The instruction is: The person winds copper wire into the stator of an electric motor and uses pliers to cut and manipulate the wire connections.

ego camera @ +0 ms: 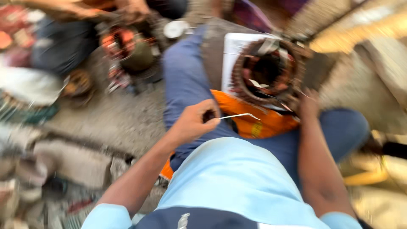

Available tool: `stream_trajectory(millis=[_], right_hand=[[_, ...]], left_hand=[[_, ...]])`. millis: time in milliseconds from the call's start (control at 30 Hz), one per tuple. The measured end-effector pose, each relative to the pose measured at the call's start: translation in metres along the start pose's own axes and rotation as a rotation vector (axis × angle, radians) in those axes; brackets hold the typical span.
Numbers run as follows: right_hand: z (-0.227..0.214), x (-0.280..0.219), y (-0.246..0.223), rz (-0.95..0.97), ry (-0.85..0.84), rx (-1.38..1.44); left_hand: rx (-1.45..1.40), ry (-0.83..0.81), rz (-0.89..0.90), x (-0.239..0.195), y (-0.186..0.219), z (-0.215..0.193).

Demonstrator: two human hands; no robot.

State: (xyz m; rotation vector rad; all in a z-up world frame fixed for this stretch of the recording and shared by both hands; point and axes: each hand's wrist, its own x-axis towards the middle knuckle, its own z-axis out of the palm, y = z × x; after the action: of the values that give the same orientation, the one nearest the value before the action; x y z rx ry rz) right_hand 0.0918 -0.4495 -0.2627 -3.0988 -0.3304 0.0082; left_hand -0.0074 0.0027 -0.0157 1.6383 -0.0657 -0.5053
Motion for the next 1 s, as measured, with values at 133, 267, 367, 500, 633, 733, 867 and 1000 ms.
stream_trajectory(millis=[133, 267, 367, 500, 633, 733, 867, 1000], right_hand=[[-0.039, -0.007, 0.017, 0.3, -0.204, 0.214], [-0.107, -0.039, 0.015, 0.668, 0.034, 1.26], [-0.162, -0.085, 0.012, 0.434, 0.146, 1.71], [-0.223, -0.11, -0.02, 0.139, 0.137, 2.046], [-0.248, -0.104, -0.097, -0.003, -0.037, 2.287], [-0.254, -0.09, -0.146, 0.002, -0.293, 2.244], [-0.257, -0.071, -0.185, -0.058, -0.631, 1.704], [-0.263, -0.062, -0.2, 0.015, -0.879, 1.646]], left_hand=[[0.058, 0.087, 0.082, 0.002, -0.014, 0.015], [0.021, 0.129, 0.072, 0.01, -0.011, 0.021], [-0.034, 0.133, 0.137, 0.016, -0.007, 0.024], [-0.063, 0.077, 0.137, 0.024, 0.006, 0.022], [-0.03, 0.129, 0.275, 0.041, 0.028, 0.021], [-0.083, 0.147, 0.359, 0.053, 0.044, 0.022], [-0.168, 0.149, 0.352, 0.061, 0.059, 0.016], [-0.16, 0.148, 0.401, 0.056, 0.064, 0.012]])
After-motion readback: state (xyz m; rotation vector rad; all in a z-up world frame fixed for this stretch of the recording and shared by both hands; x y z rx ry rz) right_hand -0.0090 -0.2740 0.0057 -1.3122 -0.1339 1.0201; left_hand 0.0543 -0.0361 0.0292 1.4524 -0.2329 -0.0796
